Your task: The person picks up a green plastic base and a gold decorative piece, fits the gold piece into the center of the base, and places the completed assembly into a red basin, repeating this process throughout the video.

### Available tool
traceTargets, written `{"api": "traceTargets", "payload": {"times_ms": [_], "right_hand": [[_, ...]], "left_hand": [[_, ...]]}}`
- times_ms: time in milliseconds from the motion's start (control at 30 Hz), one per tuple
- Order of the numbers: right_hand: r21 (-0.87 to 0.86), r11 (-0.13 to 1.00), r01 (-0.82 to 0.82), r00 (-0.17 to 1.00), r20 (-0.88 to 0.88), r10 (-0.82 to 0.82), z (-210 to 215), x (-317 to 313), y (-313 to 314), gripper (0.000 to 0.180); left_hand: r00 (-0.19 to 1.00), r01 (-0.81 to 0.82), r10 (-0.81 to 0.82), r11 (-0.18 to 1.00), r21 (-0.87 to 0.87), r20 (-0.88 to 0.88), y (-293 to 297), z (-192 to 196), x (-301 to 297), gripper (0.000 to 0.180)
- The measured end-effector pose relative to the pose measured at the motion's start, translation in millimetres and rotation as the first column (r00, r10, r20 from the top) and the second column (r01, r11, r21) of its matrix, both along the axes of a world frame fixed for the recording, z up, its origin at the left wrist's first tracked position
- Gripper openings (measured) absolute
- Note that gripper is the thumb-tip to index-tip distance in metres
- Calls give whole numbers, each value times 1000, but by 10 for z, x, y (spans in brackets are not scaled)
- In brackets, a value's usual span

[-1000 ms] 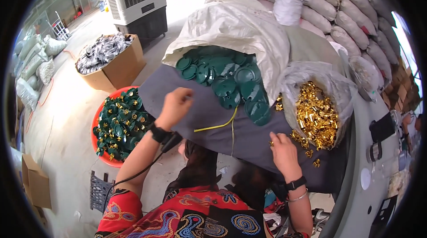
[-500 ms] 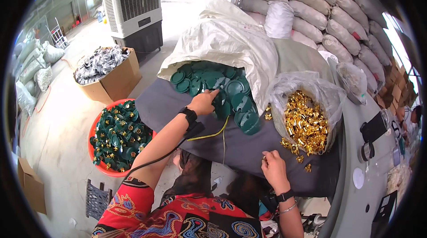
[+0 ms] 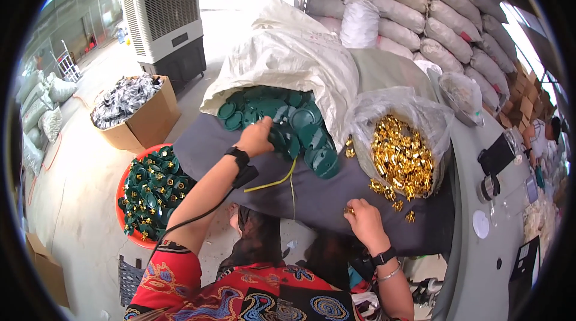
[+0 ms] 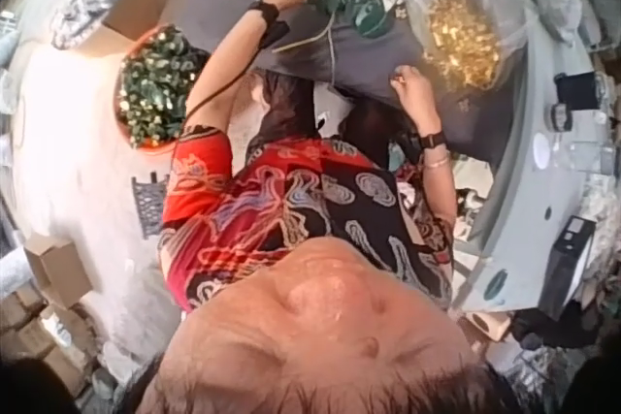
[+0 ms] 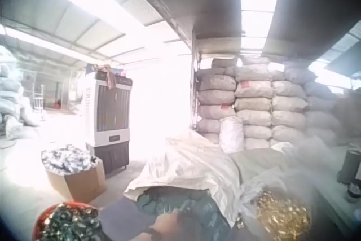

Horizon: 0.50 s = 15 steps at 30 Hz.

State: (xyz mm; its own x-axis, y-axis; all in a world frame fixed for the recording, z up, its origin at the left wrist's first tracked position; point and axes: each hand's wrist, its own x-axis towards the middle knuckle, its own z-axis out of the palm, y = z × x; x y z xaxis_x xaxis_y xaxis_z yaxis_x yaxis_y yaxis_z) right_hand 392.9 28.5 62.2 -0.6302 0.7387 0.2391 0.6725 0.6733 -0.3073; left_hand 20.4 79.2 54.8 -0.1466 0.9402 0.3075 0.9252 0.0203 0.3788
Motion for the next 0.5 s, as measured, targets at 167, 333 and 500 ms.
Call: {"api": "traceTargets", "payload": {"times_ms": [167, 333, 500], "right_hand": [[-541, 820, -189, 829, -535, -162, 9, -196, -132, 22], [-539, 669, -512, 573, -794, -202, 97, -488, -282, 24], [-503, 616, -607, 513, -839, -179, 107, -609, -357, 26]], "left_hand": [[865, 181, -130, 982, -61, 484, -500, 157, 219, 28], [388, 364, -61, 927, -93, 919, -1192, 318, 970, 16], [317, 396, -117, 918, -19, 941, -1469, 321, 1320, 19]]}}
